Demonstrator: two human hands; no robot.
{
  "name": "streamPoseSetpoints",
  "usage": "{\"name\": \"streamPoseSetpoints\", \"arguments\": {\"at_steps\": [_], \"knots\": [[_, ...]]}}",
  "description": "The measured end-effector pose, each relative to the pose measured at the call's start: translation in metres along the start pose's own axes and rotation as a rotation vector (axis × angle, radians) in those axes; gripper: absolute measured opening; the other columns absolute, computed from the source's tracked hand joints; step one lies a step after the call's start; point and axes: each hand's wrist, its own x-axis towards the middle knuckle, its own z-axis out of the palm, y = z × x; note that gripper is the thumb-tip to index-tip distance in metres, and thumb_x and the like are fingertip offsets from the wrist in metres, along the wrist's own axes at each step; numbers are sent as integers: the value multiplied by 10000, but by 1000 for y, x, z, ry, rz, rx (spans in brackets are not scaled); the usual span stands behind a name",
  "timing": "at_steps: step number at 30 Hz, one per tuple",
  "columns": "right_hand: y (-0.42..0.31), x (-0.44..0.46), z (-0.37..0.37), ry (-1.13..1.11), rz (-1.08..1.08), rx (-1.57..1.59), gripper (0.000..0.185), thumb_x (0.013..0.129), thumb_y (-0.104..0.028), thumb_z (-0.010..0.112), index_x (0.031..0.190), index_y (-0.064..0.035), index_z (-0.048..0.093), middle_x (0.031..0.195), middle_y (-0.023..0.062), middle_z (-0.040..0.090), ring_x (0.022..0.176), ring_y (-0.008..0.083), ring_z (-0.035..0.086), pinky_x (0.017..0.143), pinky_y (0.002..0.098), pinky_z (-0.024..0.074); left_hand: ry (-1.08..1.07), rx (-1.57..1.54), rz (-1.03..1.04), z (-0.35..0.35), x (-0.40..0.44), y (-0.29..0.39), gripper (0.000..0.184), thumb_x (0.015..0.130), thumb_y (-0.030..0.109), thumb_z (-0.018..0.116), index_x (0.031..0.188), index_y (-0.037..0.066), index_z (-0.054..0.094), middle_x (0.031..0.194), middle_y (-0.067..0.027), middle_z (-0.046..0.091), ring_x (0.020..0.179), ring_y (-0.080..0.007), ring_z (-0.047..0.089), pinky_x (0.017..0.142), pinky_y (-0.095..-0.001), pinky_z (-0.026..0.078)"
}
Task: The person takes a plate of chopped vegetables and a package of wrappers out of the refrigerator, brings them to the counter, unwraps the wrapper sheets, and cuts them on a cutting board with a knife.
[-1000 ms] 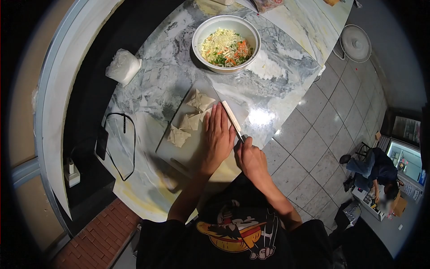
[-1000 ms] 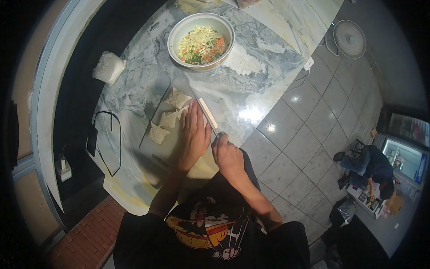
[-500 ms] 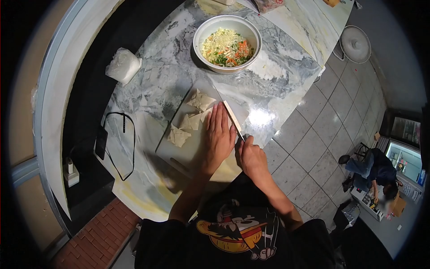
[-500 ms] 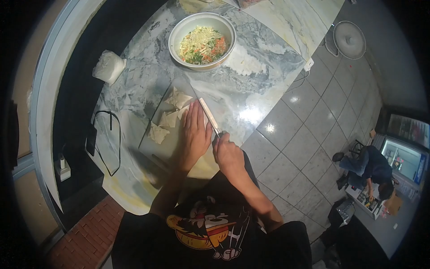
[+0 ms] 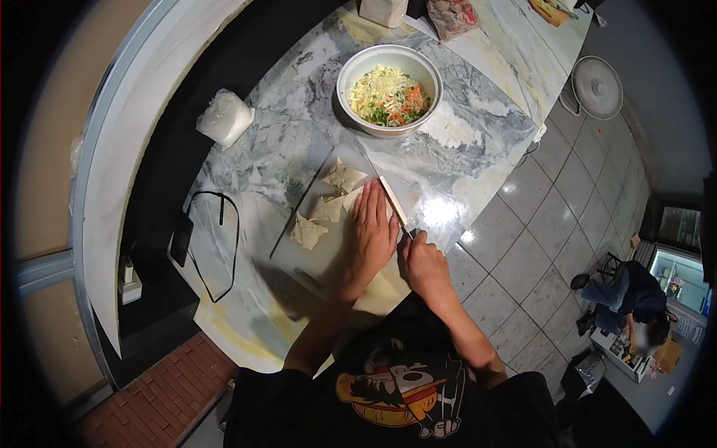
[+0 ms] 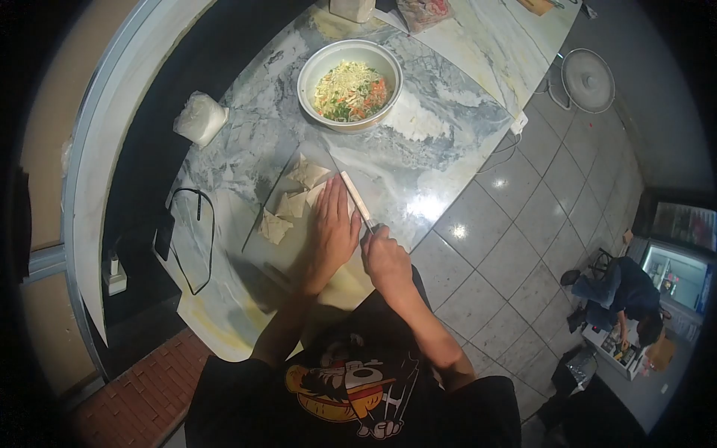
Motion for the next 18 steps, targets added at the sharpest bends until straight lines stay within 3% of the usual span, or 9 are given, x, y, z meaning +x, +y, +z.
{"name": "streamPoseSetpoints", "arguments": {"at_steps": [4,17,18], "knots": [[-1,3,0,-43,49,31,316,977,-255,463,930,57,470,720,312,626,694,488,633,650,549,515,10,23,4,-1,1,1,618,896,155,516,1398,-136,303,1469,-269,326,1379,-395,308,1138,-478,246],[-2,12,5,8,18,24,329,965,-262,474,921,63,495,743,309,634,709,472,646,658,530,527,20,158,35,-1,4,-2,603,903,168,501,1374,-162,318,1458,-292,329,1360,-408,331,1138,-481,251],[-2,14,5,14,11,38,330,965,-262,472,916,64,497,744,310,634,707,470,647,653,528,528,28,141,43,0,5,-2,608,900,153,496,1376,-170,300,1450,-315,319,1353,-438,322,1129,-499,253]]}}
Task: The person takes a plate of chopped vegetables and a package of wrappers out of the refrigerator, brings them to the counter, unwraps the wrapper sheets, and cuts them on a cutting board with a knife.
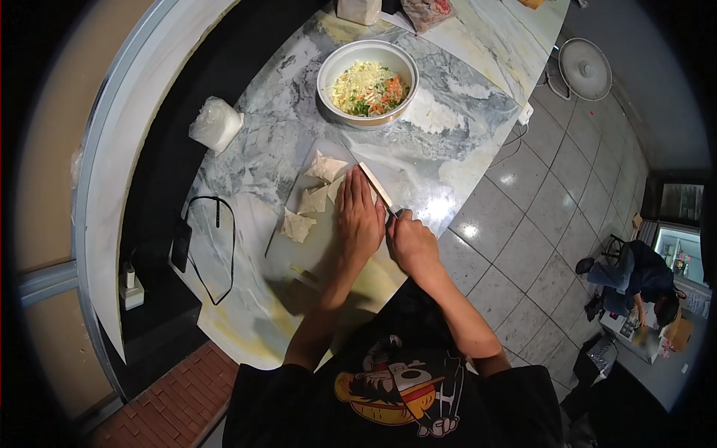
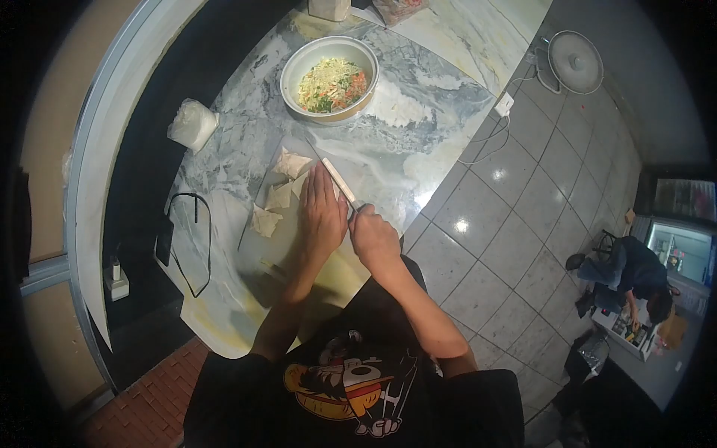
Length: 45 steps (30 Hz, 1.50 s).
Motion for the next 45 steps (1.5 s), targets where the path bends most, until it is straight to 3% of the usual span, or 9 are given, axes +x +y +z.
{"name": "streamPoseSetpoints", "arguments": {"at_steps": [11,13,20,25,32,34,45], "knots": [[-13,18,4,38,-23,4,402,997,-310,418,884,69,495,741,329,626,698,479,644,632,518,535,15,-28,10,-2,0,-1,606,906,148,470,1363,-201,279,1441,-368,287,1345,-480,307,1117,-521,257],[-14,16,2,31,-23,5,422,1004,-326,403,887,70,490,739,326,626,697,480,645,630,520,536,-26,11,0,-3,0,-2,603,919,189,450,1365,-189,304,1476,-320,283,1384,-425,287,1151,-481,225],[-2,7,7,23,-31,-24,351,981,-279,455,907,63,484,726,313,628,685,470,646,628,516,536,18,-42,15,-2,1,0,624,900,152,482,1367,-201,267,1457,-355,268,1361,-470,285,1129,-519,235],[3,-5,5,87,-89,-85,253,947,-200,502,871,40,477,666,260,635,633,417,665,567,473,553,2,-19,-25,0,0,1,630,891,144,501,1381,-180,272,1471,-331,269,1377,-441,280,1131,-511,239],[4,-7,3,75,-76,-117,269,956,-216,492,882,42,478,654,257,633,633,420,663,566,477,551,6,-20,-38,2,-1,-1,635,889,140,509,1391,-166,271,1482,-308,272,1391,-426,267,1137,-501,232],[3,-2,3,40,-52,-89,280,960,-224,485,885,45,481,665,264,634,636,424,663,568,479,551,2,-7,-54,5,-2,-1,645,900,186,499,1402,-154,276,1509,-272,259,1413,-382,254,1157,-474,208],[-8,11,6,86,-79,-96,257,954,-206,476,877,39,481,690,279,637,651,427,666,575,474,552,4,-22,-57,7,-2,-2,673,873,188,512,1403,-152,276,1508,-276,258,1411,-388,254,1155,-476,210]]}}
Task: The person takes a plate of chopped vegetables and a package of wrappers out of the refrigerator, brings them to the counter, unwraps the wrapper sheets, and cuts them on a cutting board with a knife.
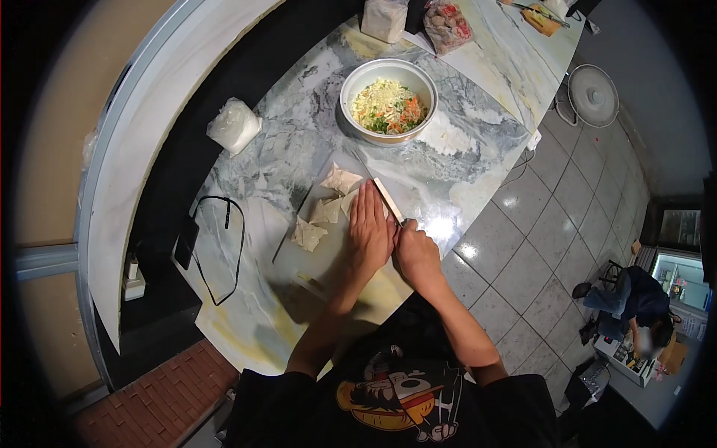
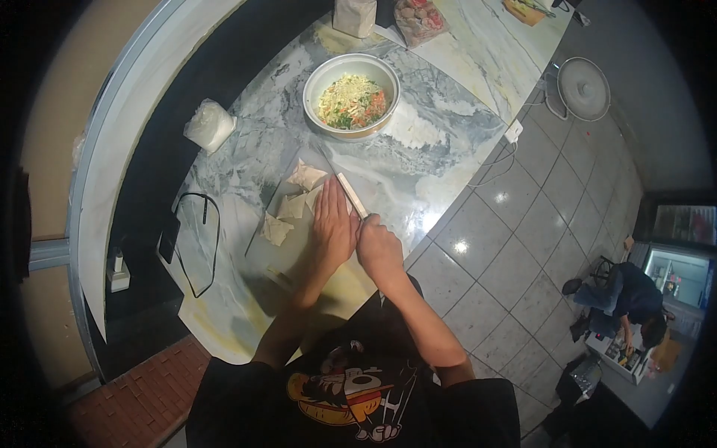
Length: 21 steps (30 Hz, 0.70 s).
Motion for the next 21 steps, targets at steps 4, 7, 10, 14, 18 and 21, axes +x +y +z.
{"name": "streamPoseSetpoints", "arguments": {"at_steps": [4,7,10,14,18,21], "knots": [[-1,-1,0,3,8,-5,256,954,-208,476,877,36,482,683,273,638,645,420,668,572,472,553,-5,-9,2,-3,1,1,658,884,187,504,1400,-154,280,1507,-276,259,1412,-389,251,1156,-470,212],[0,-4,1,-4,16,-19,251,951,-206,484,879,34,483,669,261,639,632,416,667,567,473,553,-20,22,4,-5,1,2,654,893,189,501,1402,-153,275,1507,-276,259,1416,-384,247,1158,-465,208],[3,-9,1,3,1,-13,246,948,-206,491,879,31,482,656,254,639,620,414,665,560,475,552,-45,12,-4,-7,1,2,657,894,188,502,1406,-151,267,1505,-278,261,1418,-382,242,1160,-464,202],[4,-15,-2,-7,9,-17,250,946,-210,495,875,30,478,648,252,637,617,411,665,560,477,551,-46,9,-25,-6,2,2,660,892,183,505,1407,-151,262,1504,-276,264,1420,-382,238,1162,-464,195],[10,-22,0,-5,27,-37,256,943,-219,500,875,27,475,638,244,635,612,412,663,560,483,549,-28,3,-12,-4,0,2,660,890,178,510,1405,-151,263,1505,-274,263,1420,-382,239,1162,-463,193],[11,-21,1,-10,23,-32,256,943,-220,499,879,28,477,643,244,636,614,414,663,561,488,547,-25,10,-5,-4,-1,1,660,891,179,510,1406,-151,263,1506,-272,263,1421,-381,238,1163,-462,192]]}}
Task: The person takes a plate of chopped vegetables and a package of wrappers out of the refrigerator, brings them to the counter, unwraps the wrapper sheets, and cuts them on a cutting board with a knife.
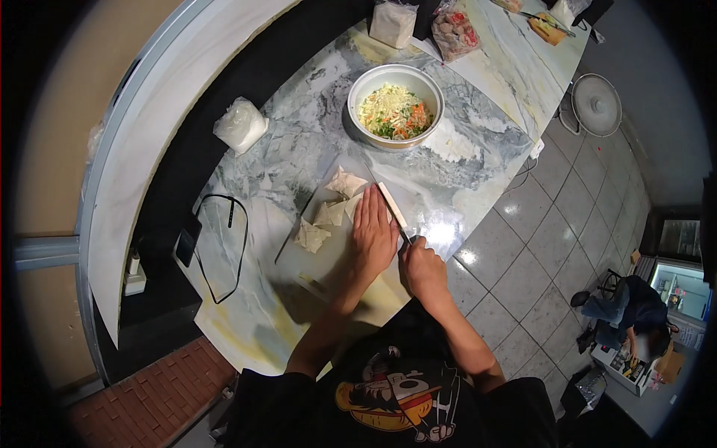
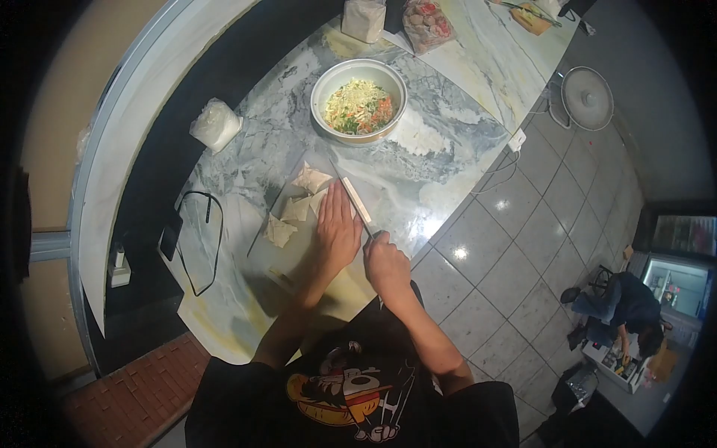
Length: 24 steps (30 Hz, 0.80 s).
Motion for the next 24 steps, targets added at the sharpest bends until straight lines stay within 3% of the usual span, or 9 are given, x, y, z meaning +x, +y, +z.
{"name": "streamPoseSetpoints", "arguments": {"at_steps": [24], "knots": [[-8,11,0,4,-44,-26,183,919,-163,512,887,13,477,681,238,650,639,387,676,565,450,556,-3,3,-15,2,-1,-1,661,884,182,506,1401,-154,267,1496,-287,266,1422,-386,231,1166,-461,194]]}}
